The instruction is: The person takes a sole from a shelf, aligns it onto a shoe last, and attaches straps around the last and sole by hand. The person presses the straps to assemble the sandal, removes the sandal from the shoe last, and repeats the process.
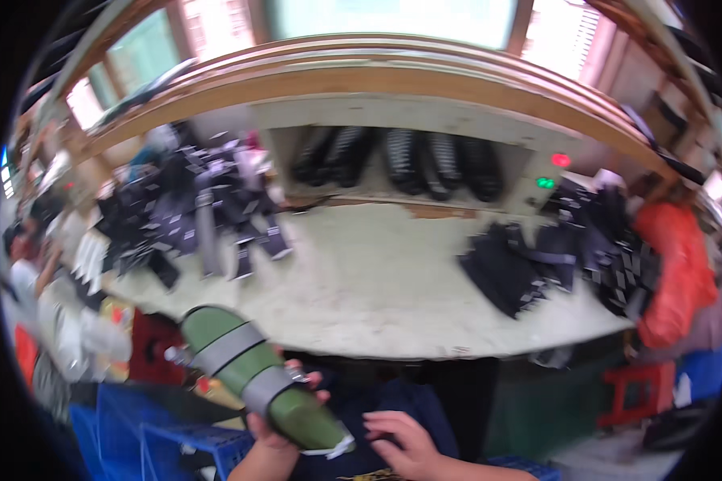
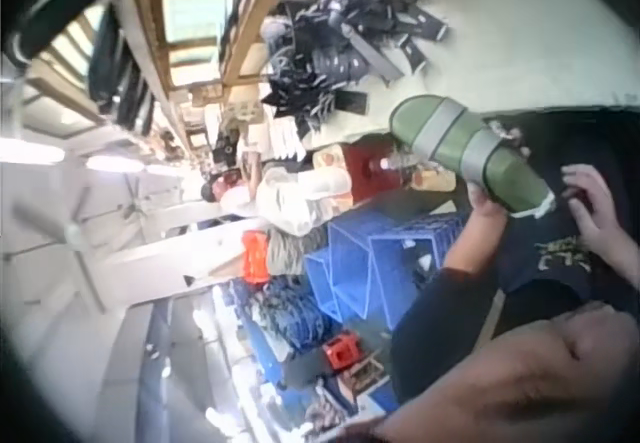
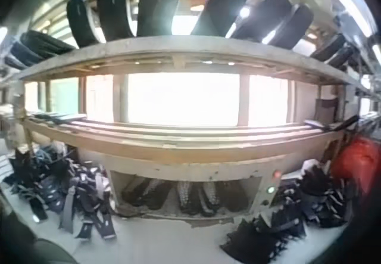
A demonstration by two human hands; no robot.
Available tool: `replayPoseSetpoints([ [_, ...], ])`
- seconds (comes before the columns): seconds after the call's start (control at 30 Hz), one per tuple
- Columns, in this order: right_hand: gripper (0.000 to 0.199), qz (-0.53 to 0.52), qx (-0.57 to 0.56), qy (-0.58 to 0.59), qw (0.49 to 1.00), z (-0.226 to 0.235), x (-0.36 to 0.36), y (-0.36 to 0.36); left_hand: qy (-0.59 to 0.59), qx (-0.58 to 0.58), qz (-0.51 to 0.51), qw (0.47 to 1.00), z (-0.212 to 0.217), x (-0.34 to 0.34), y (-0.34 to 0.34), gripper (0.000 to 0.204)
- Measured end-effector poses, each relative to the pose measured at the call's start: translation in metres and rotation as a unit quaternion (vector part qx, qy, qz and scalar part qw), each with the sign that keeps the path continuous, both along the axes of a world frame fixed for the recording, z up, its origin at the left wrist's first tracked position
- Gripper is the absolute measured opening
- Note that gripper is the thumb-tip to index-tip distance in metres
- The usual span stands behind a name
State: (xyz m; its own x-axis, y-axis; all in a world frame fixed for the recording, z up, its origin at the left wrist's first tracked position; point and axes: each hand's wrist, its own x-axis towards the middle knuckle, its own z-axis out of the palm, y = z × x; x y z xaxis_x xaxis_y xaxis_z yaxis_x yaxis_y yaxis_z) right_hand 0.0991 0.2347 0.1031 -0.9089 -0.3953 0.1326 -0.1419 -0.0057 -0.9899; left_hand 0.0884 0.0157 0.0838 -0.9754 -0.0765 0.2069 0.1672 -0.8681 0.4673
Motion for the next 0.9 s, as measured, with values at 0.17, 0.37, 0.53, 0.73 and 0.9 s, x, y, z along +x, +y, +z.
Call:
replayPoseSetpoints([
  [0.17, 0.027, 0.058, 0.022, 0.311, 0.948, -0.002, -0.02, -0.01, -0.018, 0.114, -0.123, 0.986, 0.004, 0.017, 0.019, 0.098],
  [0.37, 0.016, 0.016, 0.026, 0.41, 0.912, 0.011, -0.029, 0.008, -0.087, 0.166, -0.177, 0.966, -0.003, 0.025, 0.022, 0.109],
  [0.53, 0.007, 0.015, 0.002, 0.373, 0.928, 0.01, -0.027, 0.009, -0.109, 0.138, -0.161, 0.971, -0.001, 0.026, 0.023, 0.111],
  [0.73, 0.013, 0.085, -0.035, 0.276, 0.957, -0.002, -0.016, 0.007, -0.166, 0.072, -0.113, 0.977, 0.0, 0.031, 0.01, 0.113],
  [0.9, 0.022, 0.206, -0.084, 0.059, 0.973, -0.002, -0.018, 0.011, -0.081, -0.061, -0.06, 0.993, 0.004, 0.028, -0.016, 0.099],
])
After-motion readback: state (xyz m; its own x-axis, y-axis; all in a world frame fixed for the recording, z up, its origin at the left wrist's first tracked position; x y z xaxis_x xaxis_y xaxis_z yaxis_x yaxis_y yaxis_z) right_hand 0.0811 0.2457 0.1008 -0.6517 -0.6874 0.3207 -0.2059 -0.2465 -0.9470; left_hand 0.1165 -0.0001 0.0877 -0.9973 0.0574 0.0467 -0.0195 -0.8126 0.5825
